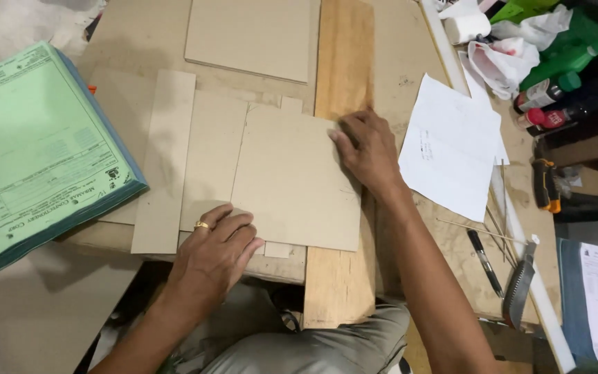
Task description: The person uses a utility knife and a wooden guide to cut cardboard sheets into smaller pieces on a workbench, then organizes the cut pieces.
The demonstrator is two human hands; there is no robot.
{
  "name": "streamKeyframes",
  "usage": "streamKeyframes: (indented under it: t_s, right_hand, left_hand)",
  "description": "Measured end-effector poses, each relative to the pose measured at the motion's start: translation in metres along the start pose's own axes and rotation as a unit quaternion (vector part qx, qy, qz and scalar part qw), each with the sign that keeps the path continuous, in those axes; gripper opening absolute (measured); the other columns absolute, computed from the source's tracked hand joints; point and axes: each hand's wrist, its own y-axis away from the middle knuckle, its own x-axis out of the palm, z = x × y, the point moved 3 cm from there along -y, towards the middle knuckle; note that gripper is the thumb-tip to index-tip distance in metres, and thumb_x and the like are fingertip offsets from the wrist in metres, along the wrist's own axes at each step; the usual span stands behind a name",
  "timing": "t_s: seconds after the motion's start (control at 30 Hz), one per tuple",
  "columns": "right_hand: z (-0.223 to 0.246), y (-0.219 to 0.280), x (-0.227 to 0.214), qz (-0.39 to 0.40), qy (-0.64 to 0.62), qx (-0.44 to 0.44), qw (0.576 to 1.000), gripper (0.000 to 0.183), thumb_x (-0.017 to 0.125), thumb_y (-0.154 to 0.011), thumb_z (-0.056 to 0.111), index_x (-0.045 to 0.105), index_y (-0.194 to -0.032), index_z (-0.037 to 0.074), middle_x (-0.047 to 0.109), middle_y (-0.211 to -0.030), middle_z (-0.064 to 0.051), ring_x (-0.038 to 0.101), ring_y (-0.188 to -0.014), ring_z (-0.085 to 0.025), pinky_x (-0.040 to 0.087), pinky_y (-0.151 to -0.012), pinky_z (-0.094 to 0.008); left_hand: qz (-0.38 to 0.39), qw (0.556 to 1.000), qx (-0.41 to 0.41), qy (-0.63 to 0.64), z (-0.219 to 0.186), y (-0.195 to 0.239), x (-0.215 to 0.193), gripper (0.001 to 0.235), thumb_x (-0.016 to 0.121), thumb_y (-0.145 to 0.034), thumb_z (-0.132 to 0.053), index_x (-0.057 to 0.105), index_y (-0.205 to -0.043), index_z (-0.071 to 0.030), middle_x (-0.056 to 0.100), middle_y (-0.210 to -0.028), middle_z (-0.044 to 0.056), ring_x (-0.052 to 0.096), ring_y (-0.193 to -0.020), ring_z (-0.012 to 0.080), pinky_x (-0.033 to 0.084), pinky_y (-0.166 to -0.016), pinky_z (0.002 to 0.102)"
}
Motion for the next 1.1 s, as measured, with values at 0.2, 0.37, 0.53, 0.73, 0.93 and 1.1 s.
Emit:
streamKeyframes:
  t_s: [0.2, 0.37, 0.53, 0.73, 0.93, 1.1]
  right_hand:
    - [0.004, 0.063, -0.016, -0.102, -0.098, 0.072, 0.987, 0.029, 0.064, -0.103, 0.029, 0.069, -0.123, 0.009, 0.071, -0.120, -0.008, 0.065, -0.114, -0.023, 0.051, -0.098, -0.036]
    - [0.008, 0.081, -0.015, -0.148, -0.161, 0.083, 0.972, 0.016, 0.070, -0.100, 0.021, 0.078, -0.111, 0.011, 0.077, -0.114, -0.005, 0.068, -0.118, -0.021, 0.053, -0.104, -0.033]
    - [0.006, 0.083, -0.015, -0.166, -0.197, 0.080, 0.963, 0.010, 0.073, -0.098, 0.015, 0.079, -0.105, 0.010, 0.078, -0.109, -0.006, 0.070, -0.112, -0.019, 0.057, -0.101, -0.031]
    - [0.011, 0.083, -0.021, -0.158, -0.213, 0.103, 0.959, 0.009, 0.074, -0.097, 0.016, 0.080, -0.102, 0.012, 0.079, -0.105, -0.002, 0.069, -0.110, -0.016, 0.055, -0.100, -0.030]
    - [0.007, 0.085, -0.017, -0.195, -0.219, 0.105, 0.950, 0.010, 0.084, -0.092, 0.010, 0.081, -0.101, 0.007, 0.078, -0.098, -0.016, 0.072, -0.105, -0.036, 0.055, -0.100, -0.047]
    - [0.008, 0.088, -0.017, -0.186, -0.212, 0.094, 0.955, 0.011, 0.084, -0.094, 0.010, 0.081, -0.104, 0.007, 0.076, -0.100, -0.018, 0.071, -0.107, -0.036, 0.054, -0.101, -0.046]
  left_hand:
    - [0.036, 0.999, 0.036, 0.007, 0.008, 0.004, 0.000, 0.005, 0.070, -0.093, -0.008, 0.070, -0.097, -0.006, 0.073, -0.113, 0.010, 0.068, -0.108, 0.0214, 0.048, -0.110, 0.038]
    - [0.089, 0.995, 0.050, 0.012, 0.014, 0.014, 0.004, 0.046, 0.074, -0.071, 0.013, 0.068, -0.114, -0.002, 0.070, -0.124, 0.015, 0.062, -0.125, 0.0234, 0.042, -0.117, 0.042]
    - [0.107, 0.994, 0.011, -0.021, 0.017, 0.022, 0.012, 0.038, 0.068, -0.086, 0.003, 0.070, -0.123, -0.005, 0.069, -0.131, 0.015, 0.062, -0.127, 0.0330, 0.056, -0.098, 0.044]
    - [0.021, 0.995, 0.022, 0.094, 0.027, 0.031, 0.013, 0.025, 0.063, -0.097, -0.005, 0.059, -0.121, -0.008, 0.068, -0.125, 0.016, 0.064, -0.126, 0.0377, 0.058, -0.090, 0.049]
    - [0.062, 0.997, -0.025, -0.034, 0.021, 0.024, 0.023, 0.014, 0.067, -0.097, -0.022, 0.075, -0.108, -0.019, 0.075, -0.108, 0.003, 0.070, -0.113, 0.0257, 0.056, -0.091, 0.038]
    - [0.029, 0.999, -0.041, 0.005, 0.028, 0.030, 0.034, 0.011, 0.065, -0.100, -0.022, 0.075, -0.102, -0.017, 0.075, -0.105, 0.004, 0.071, -0.109, 0.0276, 0.057, -0.090, 0.038]
